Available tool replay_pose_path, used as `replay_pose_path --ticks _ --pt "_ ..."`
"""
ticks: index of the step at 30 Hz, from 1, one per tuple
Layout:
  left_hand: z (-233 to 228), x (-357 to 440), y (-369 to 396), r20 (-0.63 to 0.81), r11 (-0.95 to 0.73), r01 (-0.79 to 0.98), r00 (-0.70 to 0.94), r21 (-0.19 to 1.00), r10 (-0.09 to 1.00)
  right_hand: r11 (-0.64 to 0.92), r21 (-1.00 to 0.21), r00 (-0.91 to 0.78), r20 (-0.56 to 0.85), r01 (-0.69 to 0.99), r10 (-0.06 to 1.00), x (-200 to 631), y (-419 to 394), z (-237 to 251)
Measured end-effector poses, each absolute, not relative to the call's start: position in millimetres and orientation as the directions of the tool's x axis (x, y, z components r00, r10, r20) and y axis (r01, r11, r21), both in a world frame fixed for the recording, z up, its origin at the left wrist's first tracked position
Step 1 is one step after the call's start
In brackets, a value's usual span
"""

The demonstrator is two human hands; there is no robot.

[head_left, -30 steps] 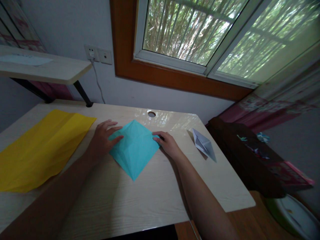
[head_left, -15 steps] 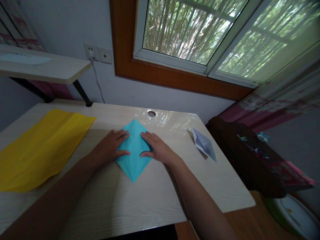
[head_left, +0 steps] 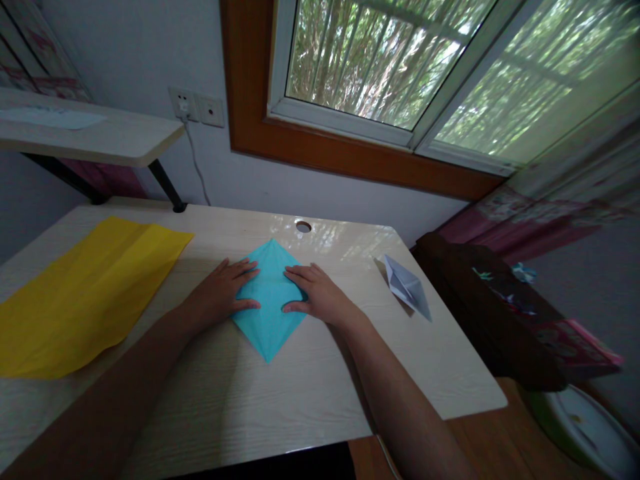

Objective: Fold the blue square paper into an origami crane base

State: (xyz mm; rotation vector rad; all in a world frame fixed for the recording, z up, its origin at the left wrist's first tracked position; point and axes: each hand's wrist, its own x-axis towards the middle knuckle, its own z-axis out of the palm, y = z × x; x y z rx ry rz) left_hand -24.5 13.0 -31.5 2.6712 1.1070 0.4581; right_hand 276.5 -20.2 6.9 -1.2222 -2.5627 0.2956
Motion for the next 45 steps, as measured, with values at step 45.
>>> replay_pose_path --ticks 45 --pt "-4 -21 15 0.198 -0.209 0.592 0.085 0.778 0.977 0.543 -0.199 -0.533 0.109 0.815 0.839 289 -18 2"
